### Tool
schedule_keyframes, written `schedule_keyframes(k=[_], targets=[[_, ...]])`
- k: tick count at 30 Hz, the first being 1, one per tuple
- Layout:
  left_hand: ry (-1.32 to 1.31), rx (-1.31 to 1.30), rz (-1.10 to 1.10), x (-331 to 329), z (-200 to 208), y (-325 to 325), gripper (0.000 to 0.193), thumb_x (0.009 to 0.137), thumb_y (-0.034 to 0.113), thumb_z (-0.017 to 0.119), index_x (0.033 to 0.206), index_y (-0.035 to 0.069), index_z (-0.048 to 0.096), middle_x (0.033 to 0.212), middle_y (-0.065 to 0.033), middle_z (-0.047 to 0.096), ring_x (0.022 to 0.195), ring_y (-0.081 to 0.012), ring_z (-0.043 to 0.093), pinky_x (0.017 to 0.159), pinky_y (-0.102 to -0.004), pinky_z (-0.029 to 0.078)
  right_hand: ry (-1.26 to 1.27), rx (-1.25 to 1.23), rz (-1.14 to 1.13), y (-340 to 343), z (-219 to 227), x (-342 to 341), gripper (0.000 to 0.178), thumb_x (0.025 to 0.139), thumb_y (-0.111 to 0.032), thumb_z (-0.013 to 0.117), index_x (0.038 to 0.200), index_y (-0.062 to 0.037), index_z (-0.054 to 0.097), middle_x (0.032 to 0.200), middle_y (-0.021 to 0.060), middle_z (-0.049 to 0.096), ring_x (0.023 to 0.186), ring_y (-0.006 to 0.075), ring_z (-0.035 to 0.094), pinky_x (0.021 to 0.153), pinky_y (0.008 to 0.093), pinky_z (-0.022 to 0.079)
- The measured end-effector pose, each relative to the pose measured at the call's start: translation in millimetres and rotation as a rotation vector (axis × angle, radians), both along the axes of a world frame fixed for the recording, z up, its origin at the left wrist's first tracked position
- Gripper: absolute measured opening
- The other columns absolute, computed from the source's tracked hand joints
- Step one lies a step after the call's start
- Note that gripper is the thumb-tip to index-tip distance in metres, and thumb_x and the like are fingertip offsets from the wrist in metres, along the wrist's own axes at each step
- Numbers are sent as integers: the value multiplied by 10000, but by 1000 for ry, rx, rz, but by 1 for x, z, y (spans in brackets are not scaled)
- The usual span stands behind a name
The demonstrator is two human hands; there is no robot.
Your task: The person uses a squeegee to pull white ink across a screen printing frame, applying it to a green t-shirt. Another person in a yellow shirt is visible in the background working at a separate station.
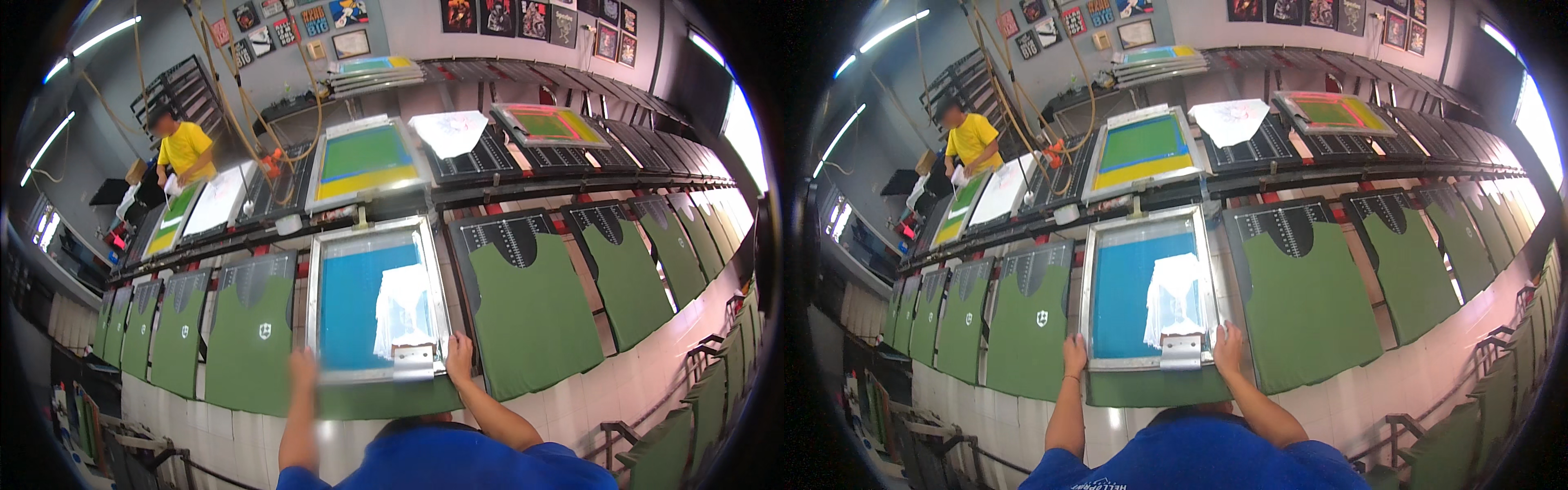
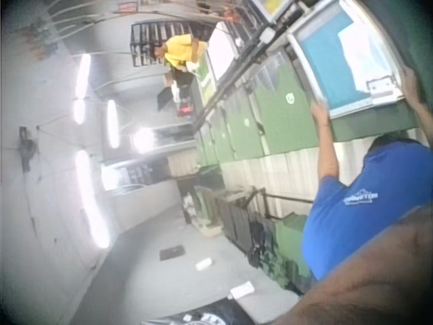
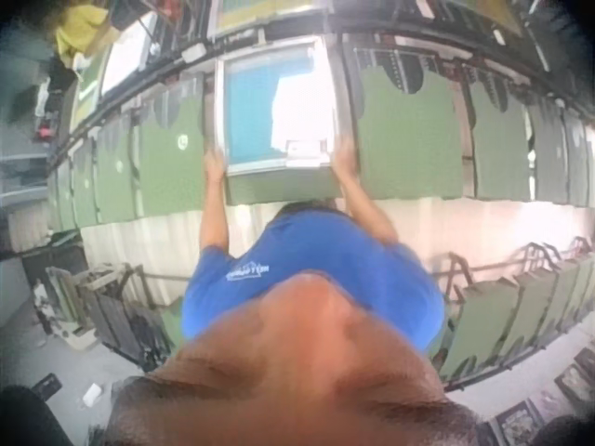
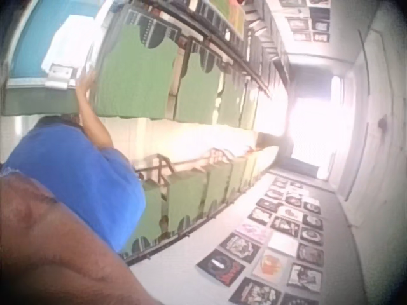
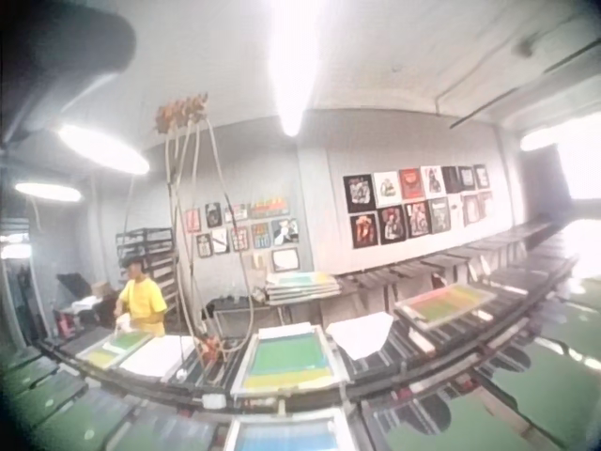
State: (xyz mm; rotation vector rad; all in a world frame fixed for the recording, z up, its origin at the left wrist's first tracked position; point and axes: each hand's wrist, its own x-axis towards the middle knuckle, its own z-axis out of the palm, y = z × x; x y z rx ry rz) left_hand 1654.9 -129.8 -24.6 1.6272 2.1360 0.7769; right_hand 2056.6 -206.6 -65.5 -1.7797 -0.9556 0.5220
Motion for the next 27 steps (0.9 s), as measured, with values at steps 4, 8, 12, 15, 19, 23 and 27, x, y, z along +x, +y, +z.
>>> schedule_keyframes(k=[4, 8, 12, 15, 19, 23, 27], targets=[[-178, -180, -140, -28, -9, 11, 436, 1038, 336, 421, 1205, -12, 624, 1225, -238, 626, 1169, -371, 580, 1004, -473, 438, 63, 6, 10, 9, -2, -8, 403, 1011, -288, 475, 1167, 38, 653, 1167, 236, 633, 1118, 390, 578, 998, 424, 426], [-342, -216, -110, 10, 27, 6, 427, 1029, 326, 427, 1163, -18, 641, 1192, -226, 648, 1124, -368, 602, 966, -472, 457, 184, -81, 5, 7, -16, 8, 424, 1000, -314, 502, 1148, 51, 659, 1173, 236, 635, 1118, 389, 582, 984, 418, 435], [-109, -169, -44, 13, 36, -1, 380, 1006, 288, 458, 1137, -17, 644, 1126, -218, 658, 1041, -353, 616, 902, -478, 469, 243, -45, 61, 4, -5, 9, 438, 1005, -319, 516, 1140, 74, 654, 1174, 219, 636, 1126, 342, 587, 990, 382, 430], [-132, -191, -52, 11, 28, -7, 362, 994, 282, 481, 1125, -11, 648, 1085, -219, 656, 1011, -346, 616, 878, -480, 467, 325, -58, 117, -7, 9, 28, 435, 1030, -291, 510, 1199, 92, 626, 1169, 171, 646, 1121, 232, 585, 998, 324, 425], [-438, -142, 43, 70, 28, -49, 387, 1001, 311, 482, 1130, -18, 641, 1114, -219, 644, 1052, -338, 603, 912, -474, 446, 514, -15, 97, -48, 14, 98, 375, 1044, -279, 495, 1177, 40, 641, 1079, 77, 671, 1015, 136, 589, 927, 285, 453], [-486, -96, 31, 169, 10, -82, 403, 999, 322, 503, 1148, -37, 610, 1079, -206, 653, 1022, -304, 613, 902, -431, 458, 524, 15, 19, -90, 30, 206, 372, 1049, -278, 474, 1093, 44, 655, 985, 71, 679, 881, 130, 606, 835, 275, 478], [-679, -96, -25, 303, 2, -84, 399, 985, 306, 530, 1145, -53, 601, 1009, -195, 663, 954, -269, 626, 847, -382, 481, 468, -26, -42, -113, 30, 339, 371, 1043, -258, 455, 1082, 44, 667, 951, 69, 686, 845, 130, 619, 796, 273, 486]])
